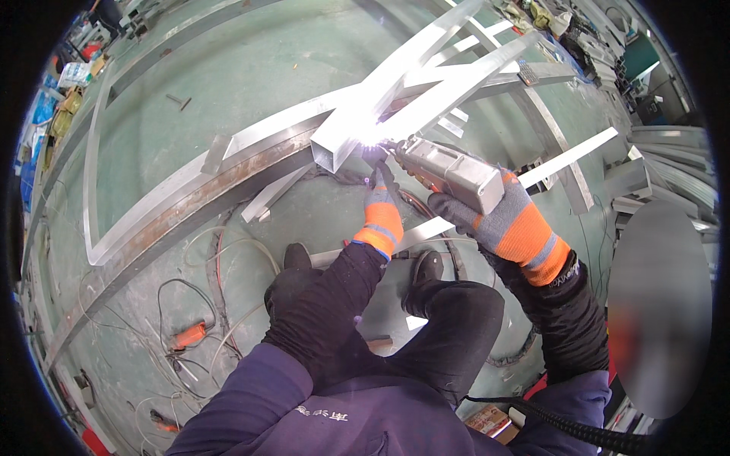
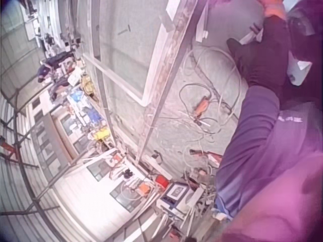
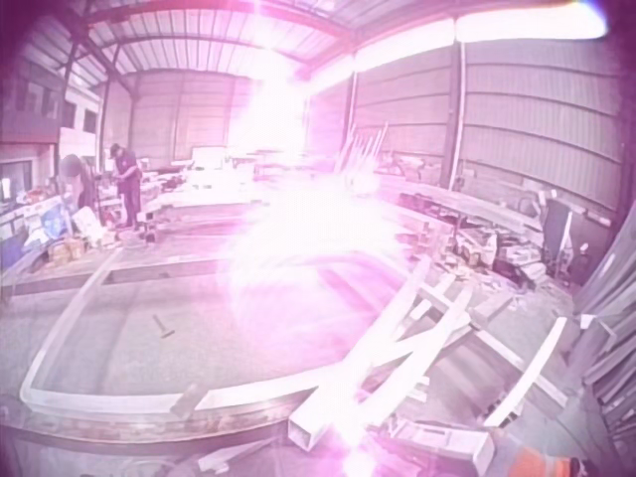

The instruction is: The person sits on the floor and welds metal frame components together using a handheld welding torch. They repeatedly position metal bars, weld the joints, and adjust the pieces to ensure proper alignment.

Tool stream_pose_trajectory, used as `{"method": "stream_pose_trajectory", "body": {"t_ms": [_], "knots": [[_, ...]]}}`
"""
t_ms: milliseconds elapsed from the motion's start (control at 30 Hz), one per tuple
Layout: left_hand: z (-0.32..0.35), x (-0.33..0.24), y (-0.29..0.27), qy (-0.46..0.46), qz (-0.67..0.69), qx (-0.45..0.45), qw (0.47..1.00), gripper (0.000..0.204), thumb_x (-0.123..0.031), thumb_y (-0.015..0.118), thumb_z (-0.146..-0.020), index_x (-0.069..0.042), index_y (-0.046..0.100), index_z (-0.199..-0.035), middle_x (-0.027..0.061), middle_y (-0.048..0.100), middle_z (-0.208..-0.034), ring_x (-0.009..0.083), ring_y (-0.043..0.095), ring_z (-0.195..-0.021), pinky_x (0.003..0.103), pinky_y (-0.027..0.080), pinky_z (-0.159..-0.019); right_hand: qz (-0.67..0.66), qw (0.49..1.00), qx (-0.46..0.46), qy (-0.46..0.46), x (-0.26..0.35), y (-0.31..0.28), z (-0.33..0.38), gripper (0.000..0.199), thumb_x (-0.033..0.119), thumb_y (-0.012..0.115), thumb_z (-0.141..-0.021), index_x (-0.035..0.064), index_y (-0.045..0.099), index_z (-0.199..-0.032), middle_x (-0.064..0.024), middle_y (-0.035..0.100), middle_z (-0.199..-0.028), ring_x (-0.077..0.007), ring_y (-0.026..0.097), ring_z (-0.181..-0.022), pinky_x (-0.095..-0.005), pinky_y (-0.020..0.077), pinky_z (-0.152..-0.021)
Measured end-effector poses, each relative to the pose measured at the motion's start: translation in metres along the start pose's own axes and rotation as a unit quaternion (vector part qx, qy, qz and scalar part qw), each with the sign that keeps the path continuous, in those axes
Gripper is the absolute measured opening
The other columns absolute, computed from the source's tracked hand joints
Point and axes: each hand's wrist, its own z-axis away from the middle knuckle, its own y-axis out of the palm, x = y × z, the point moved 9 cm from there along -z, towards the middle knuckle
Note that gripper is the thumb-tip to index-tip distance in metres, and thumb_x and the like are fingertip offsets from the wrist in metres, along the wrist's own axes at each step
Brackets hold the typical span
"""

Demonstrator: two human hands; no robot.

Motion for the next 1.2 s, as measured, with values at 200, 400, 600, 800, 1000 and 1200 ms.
{"method": "stream_pose_trajectory", "body": {"t_ms": [200,400,600,800,1000,1200], "knots": [[0.034,-0.007,0.025,-0.276,-0.061,-0.116,0.952,0.053,-0.047,0.06,-0.096,-0.001,0.06,-0.123,0.0104,0.065,-0.11,0.0255,0.058,-0.093,0.034,0.046,-0.083,-0.011,0.999,-0.02,0.047,-0.022,-0.014,0.01,0.041,0.02,0.076,-0.087,-0.0017,0.064,-0.12,-0.006,0.068,-0.078,-0.0081,0.059,-0.061,-0.0259,0.0499,-0.057],[0.033,-0.021,0.026,-0.28,-0.134,-0.113,0.944,0.05,-0.045,0.055,-0.099,-0.002,0.059,-0.125,0.0102,0.065,-0.11,0.0252,0.058,-0.095,0.034,0.047,-0.083,-0.01,0.997,-0.012,0.072,-0.017,-0.013,0.015,0.045,0.019,0.077,-0.086,-0.0009,0.062,-0.124,-0.0044,0.068,-0.082,-0.0068,0.059,-0.066,-0.0249,0.0499,-0.059],[0.033,-0.019,0.027,-0.246,-0.028,-0.099,0.964,0.046,-0.039,0.056,-0.1,-0.001,0.058,-0.126,0.0122,0.065,-0.116,0.0259,0.06,-0.1,0.032,0.047,-0.086,-0.051,0.995,-0.012,0.082,-0.023,-0.013,0.027,0.045,0.016,0.077,-0.086,-0.0013,0.061,-0.125,-0.0013,0.067,-0.08,-0.006,0.059,-0.066,-0.0237,0.0495,-0.059],[0.014,-0.012,0.019,-0.134,-0.065,0.115,0.982,0.059,-0.041,0.034,-0.105,-0.006,0.027,-0.152,0.0074,0.03,-0.156,0.0231,0.031,-0.14,0.035,0.023,-0.116,-0.089,0.994,-0.056,0.043,-0.004,-0.023,0.041,0.042,0.017,0.073,-0.089,-0.0003,0.061,-0.125,-0.0019,0.068,-0.08,-0.0074,0.059,-0.064,-0.0245,0.0494,-0.059],[0.014,-0.02,0.0,-0.317,-0.048,0.072,0.944,0.074,-0.056,0.038,-0.101,-0.008,0.026,-0.155,0.0158,0.035,-0.155,0.0299,0.039,-0.139,0.04,0.024,-0.118,-0.046,0.98,-0.192,0.031,-0.022,-0.082,0.104,0.035,0.021,0.077,-0.087,0.0004,0.067,-0.113,-0.0029,0.067,-0.079,-0.0086,0.061,-0.063,-0.0246,0.0501,-0.057],[0.051,-0.056,0.039,-0.365,-0.162,0.167,0.901,0.078,-0.053,0.046,-0.1,-0.005,0.02,-0.155,0.0263,0.031,-0.153,0.0366,0.035,-0.142,0.047,0.028,-0.117,-0.015,0.925,-0.359,0.127,-0.062,-0.138,0.225,0.031,0.024,0.076,-0.087,0.0019,0.071,-0.109,-0.007,0.068,-0.077,-0.013,0.066,-0.067,-0.0262,0.0522,-0.058]]}}
